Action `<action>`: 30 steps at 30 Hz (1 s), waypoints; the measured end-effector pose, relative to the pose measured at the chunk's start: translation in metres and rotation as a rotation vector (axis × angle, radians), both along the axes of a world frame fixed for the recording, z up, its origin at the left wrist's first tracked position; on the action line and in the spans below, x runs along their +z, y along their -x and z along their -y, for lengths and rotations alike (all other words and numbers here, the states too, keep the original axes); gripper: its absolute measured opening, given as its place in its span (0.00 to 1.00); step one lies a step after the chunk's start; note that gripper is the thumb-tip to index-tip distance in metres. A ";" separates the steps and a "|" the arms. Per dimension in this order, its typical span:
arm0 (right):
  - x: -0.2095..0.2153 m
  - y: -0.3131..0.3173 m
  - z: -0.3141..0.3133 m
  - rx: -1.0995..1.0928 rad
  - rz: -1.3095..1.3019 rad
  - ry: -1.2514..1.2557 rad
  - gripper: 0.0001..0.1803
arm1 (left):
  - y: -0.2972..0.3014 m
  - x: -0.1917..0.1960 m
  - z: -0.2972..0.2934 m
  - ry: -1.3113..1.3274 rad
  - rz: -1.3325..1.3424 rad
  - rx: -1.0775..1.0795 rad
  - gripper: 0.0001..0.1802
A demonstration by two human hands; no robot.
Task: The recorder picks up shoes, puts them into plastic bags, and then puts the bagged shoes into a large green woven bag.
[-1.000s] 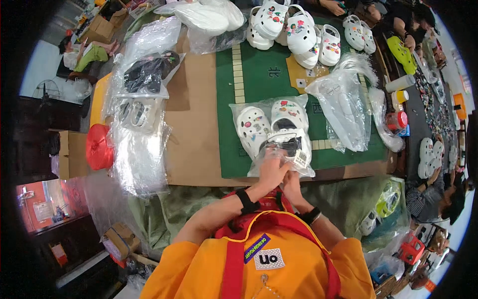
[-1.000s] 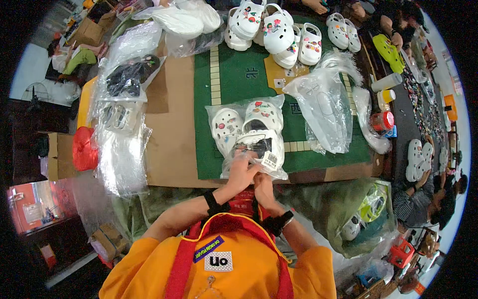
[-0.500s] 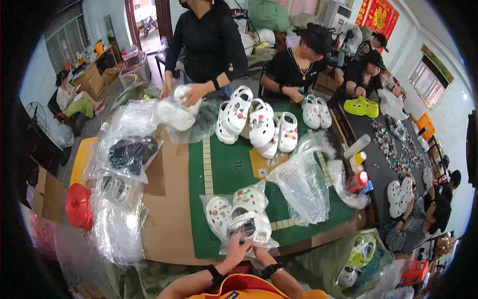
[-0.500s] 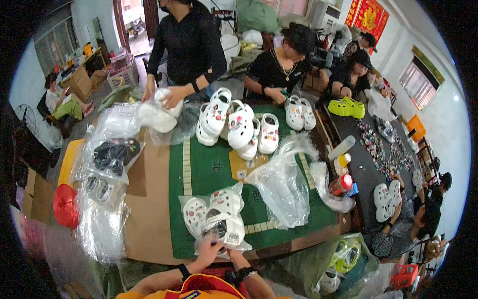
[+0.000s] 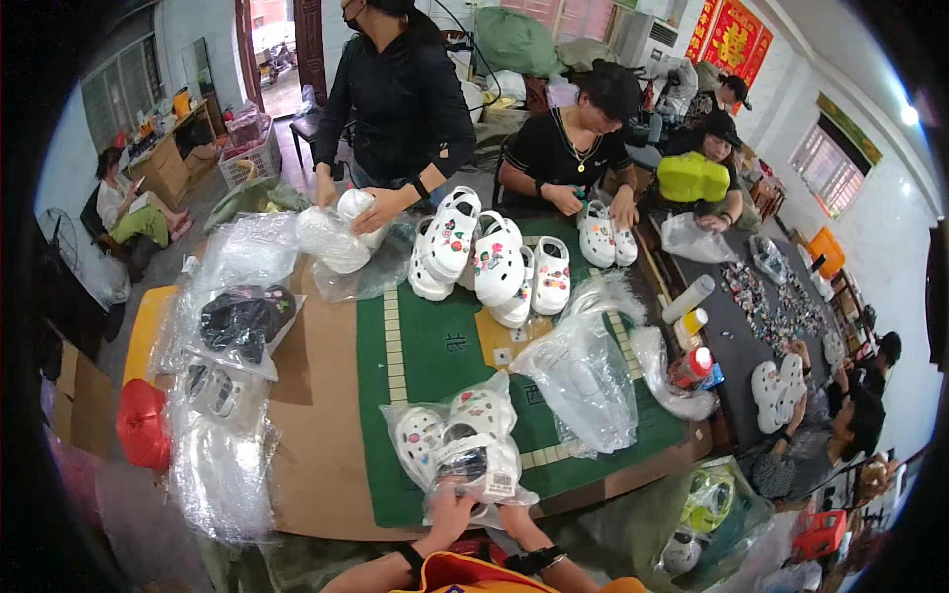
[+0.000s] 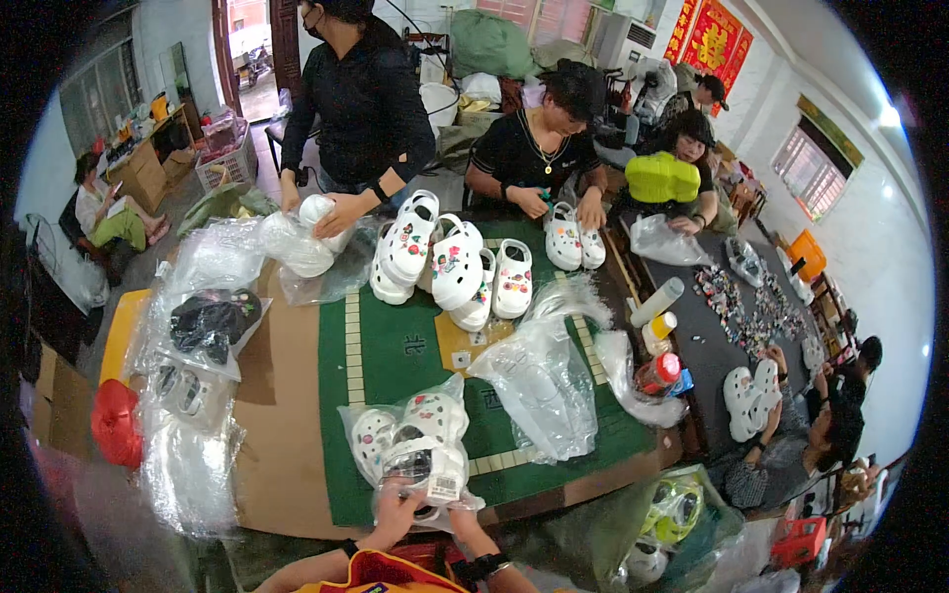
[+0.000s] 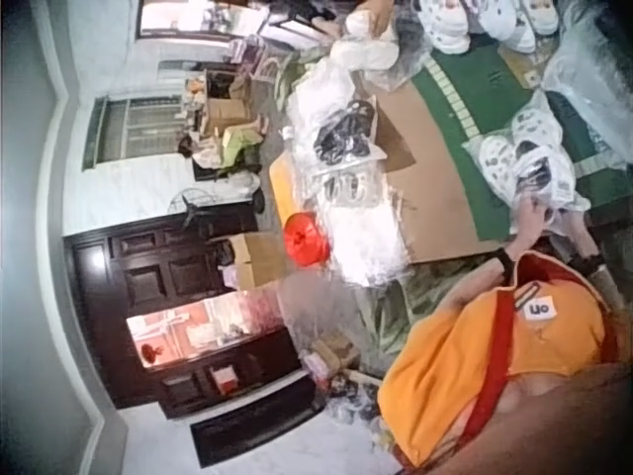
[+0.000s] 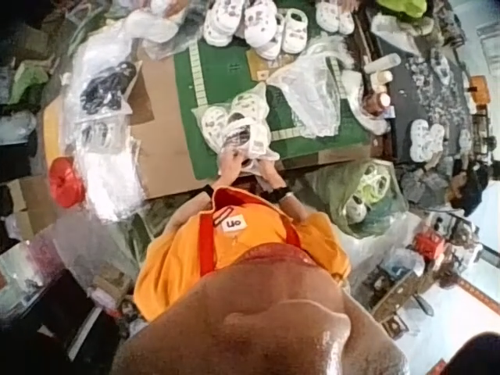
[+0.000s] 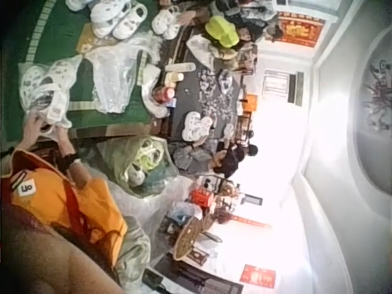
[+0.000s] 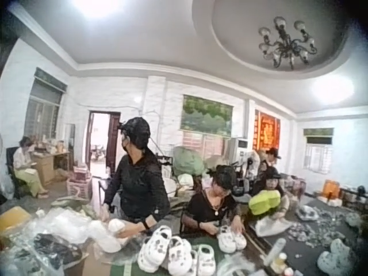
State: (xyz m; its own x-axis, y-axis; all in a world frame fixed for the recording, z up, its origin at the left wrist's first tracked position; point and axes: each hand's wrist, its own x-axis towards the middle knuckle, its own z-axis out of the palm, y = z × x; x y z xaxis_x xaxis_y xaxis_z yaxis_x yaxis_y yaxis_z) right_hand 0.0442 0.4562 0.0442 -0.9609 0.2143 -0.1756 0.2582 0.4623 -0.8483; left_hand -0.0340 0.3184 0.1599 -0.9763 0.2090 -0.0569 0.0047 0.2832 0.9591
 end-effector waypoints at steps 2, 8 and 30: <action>0.013 0.006 0.002 -0.158 -0.076 0.523 0.21 | 0.001 -0.004 0.004 0.007 -0.017 -0.026 0.14; 0.050 -0.006 0.012 -0.242 0.090 1.185 0.23 | -0.004 -0.010 0.007 -0.004 0.200 -0.048 0.18; 0.019 -0.026 0.013 -0.445 0.098 1.304 0.14 | 0.014 -0.037 0.042 0.724 -0.754 -0.529 0.14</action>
State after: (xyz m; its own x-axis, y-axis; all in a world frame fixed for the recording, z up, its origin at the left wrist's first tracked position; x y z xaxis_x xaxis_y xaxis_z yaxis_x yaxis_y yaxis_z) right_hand 0.0697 0.4430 0.0631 -0.8274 0.1269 -0.5470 0.2567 -0.7809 -0.5694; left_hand -0.0480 0.2764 0.1231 -0.6147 0.7555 0.2266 0.7842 0.5544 0.2786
